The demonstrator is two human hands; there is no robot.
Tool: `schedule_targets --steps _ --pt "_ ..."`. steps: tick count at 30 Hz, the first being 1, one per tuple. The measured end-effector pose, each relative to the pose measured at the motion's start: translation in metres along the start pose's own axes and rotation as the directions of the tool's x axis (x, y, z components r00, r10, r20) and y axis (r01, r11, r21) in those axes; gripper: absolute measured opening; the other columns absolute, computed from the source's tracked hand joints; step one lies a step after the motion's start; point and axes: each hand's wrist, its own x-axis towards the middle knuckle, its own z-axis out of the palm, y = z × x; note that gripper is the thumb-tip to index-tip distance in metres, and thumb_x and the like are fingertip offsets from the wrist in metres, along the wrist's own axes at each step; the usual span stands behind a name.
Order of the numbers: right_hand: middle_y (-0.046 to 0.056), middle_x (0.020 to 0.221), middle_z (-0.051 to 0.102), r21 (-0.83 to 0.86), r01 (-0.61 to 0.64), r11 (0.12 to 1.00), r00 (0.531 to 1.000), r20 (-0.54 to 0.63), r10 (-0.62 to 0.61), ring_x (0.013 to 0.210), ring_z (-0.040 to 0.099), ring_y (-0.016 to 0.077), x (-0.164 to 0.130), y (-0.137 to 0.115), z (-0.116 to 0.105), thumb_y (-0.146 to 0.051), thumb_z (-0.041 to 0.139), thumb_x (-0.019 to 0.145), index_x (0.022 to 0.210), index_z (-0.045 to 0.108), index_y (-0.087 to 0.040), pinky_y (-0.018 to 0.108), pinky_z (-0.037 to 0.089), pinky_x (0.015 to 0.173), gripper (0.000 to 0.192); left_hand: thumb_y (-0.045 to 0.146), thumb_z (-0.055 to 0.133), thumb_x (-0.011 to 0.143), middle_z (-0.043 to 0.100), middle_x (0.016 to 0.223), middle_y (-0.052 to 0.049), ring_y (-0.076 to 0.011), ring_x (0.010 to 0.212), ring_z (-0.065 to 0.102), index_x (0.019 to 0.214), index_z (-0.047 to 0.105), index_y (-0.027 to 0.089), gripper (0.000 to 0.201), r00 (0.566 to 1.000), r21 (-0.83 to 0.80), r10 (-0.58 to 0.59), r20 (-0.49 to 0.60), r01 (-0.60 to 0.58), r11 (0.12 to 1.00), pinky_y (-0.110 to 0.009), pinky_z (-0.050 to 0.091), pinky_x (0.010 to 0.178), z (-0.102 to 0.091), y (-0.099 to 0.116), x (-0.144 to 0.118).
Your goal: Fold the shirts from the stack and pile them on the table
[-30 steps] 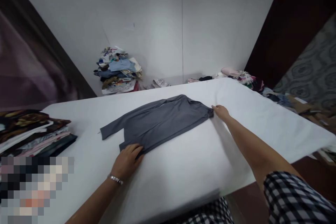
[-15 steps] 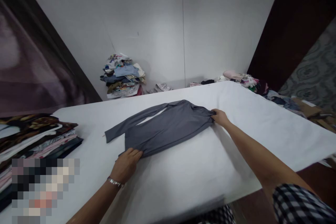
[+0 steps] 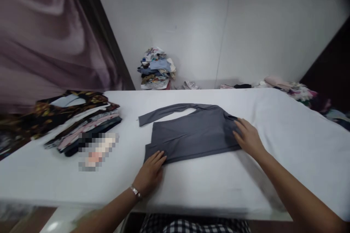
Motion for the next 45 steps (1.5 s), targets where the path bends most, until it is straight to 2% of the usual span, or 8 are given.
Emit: schedule_targets --steps 3,6,11,14,23,35,41,45 --pt "0.009 0.147 0.04 0.153 0.209 0.966 0.973 0.068 -0.222 0.139 0.03 0.0262 0.005 -0.046 0.008 -0.042 0.042 0.092 0.138 0.046 -0.024 0.045 0.032 0.11 0.05 0.028 0.049 0.088 0.053 0.138 -0.01 -0.0255 0.132 0.043 0.126 0.058 0.02 0.04 0.997 -0.131 -0.051 -0.053 0.044 0.99 -0.048 0.039 0.107 -0.005 0.003 0.002" --pt "0.007 0.151 0.034 0.176 0.239 0.955 0.911 0.301 -0.283 0.141 0.024 0.0281 0.002 -0.06 0.031 -0.051 0.041 0.091 0.141 0.042 -0.027 0.051 0.027 0.111 0.056 0.03 0.046 0.09 0.056 0.135 -0.012 -0.0228 0.128 0.048 0.12 0.062 0.017 0.036 0.967 -0.231 -0.22 -0.128 0.187 0.955 -0.043 0.038 0.108 -0.015 -0.011 0.019" --pt "0.01 0.152 0.03 -0.046 0.122 0.991 0.882 0.463 -0.087 0.141 0.024 0.0299 -0.012 -0.024 0.073 -0.059 0.03 0.092 0.141 0.043 -0.022 0.054 0.024 0.111 0.063 0.031 0.044 0.091 0.062 0.125 -0.009 -0.0187 0.11 0.06 0.122 0.059 0.015 0.038 0.767 -0.25 -0.639 -0.058 0.609 0.753 -0.03 0.045 0.097 -0.028 -0.054 0.065" --pt "0.01 0.154 0.027 -0.098 0.129 0.987 0.883 0.464 -0.069 0.142 0.022 0.028 -0.016 -0.015 0.078 -0.058 0.028 0.092 0.143 0.041 -0.021 0.052 0.022 0.112 0.064 0.04 0.047 0.089 0.061 0.125 -0.013 -0.0225 0.109 0.061 0.126 0.055 0.013 0.046 0.68 -0.183 -0.733 0.026 0.724 0.665 -0.032 0.046 0.094 -0.025 -0.071 0.093" --pt "0.009 0.153 0.03 -0.131 0.118 0.984 0.923 0.38 -0.06 0.142 0.021 0.0291 -0.01 -0.04 0.073 -0.057 0.027 0.092 0.144 0.039 -0.023 0.055 0.022 0.111 0.064 0.024 0.053 0.082 0.068 0.113 -0.01 -0.023 0.106 0.062 0.109 0.064 0.021 0.029 0.682 -0.143 -0.731 0.02 0.726 0.673 -0.031 0.047 0.085 -0.008 -0.081 0.115" --pt "0.005 0.152 0.032 -0.147 0.128 0.981 0.922 0.382 -0.063 0.141 0.023 0.0277 -0.023 -0.026 0.093 -0.061 0.024 0.092 0.143 0.042 -0.025 0.054 0.023 0.112 0.065 0.03 0.048 0.086 0.053 0.137 -0.011 -0.0258 0.127 0.045 0.127 0.055 0.019 0.042 0.633 -0.097 -0.766 -0.114 0.76 0.642 -0.037 0.039 0.1 -0.03 -0.188 0.153" --pt "0.004 0.154 0.027 -0.153 0.119 0.981 0.902 0.43 -0.043 0.143 0.019 0.0265 -0.021 -0.033 0.085 -0.061 0.025 0.093 0.146 0.036 -0.025 0.053 0.021 0.113 0.065 0.018 0.063 0.069 0.064 0.117 -0.02 -0.0375 0.116 0.053 0.099 0.069 0.016 0.031 0.616 -0.11 -0.786 -0.058 0.778 0.618 -0.052 0.041 0.094 -0.032 -0.213 0.185" --pt "0.004 0.154 0.025 -0.152 0.108 0.982 0.897 0.441 -0.031 0.143 0.019 0.0265 -0.017 -0.038 0.08 -0.061 0.025 0.094 0.146 0.036 -0.026 0.053 0.02 0.114 0.064 0.015 0.062 0.067 0.069 0.104 -0.018 -0.0326 0.103 0.062 0.088 0.07 0.015 0.023 0.634 -0.21 -0.769 -0.089 0.742 0.636 -0.042 0.047 0.086 -0.055 -0.22 0.204"
